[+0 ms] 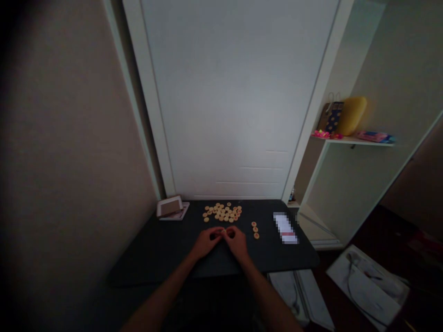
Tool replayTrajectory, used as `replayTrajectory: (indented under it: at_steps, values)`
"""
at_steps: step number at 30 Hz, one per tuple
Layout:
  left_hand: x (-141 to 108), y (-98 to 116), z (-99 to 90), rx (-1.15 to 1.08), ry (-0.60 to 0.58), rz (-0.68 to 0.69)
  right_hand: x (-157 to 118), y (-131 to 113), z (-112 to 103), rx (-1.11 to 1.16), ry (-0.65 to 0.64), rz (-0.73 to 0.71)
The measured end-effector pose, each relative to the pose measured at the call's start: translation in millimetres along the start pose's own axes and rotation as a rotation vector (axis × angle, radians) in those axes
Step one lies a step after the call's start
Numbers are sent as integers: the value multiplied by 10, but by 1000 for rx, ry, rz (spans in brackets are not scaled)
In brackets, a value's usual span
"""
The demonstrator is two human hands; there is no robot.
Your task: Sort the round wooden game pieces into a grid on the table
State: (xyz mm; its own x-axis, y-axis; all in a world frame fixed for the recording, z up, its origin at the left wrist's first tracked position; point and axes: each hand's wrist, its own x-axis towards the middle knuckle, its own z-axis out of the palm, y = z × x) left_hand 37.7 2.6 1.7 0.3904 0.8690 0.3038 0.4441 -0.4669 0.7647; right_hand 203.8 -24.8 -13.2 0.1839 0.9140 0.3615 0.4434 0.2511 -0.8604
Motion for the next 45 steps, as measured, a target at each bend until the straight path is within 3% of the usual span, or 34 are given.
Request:
replayTrajectory:
  at_steps: [12, 27, 45]
  values:
    - [5, -32, -11, -12, -35, 51, 16, 21, -23, -19, 5, -25]
    - [0, 55, -38, -51, -21, -18, -2, -61, -34, 17, -12, -18]
    - [21, -64, 9, -75, -29, 25, 9, 14, -43, -38, -5, -58]
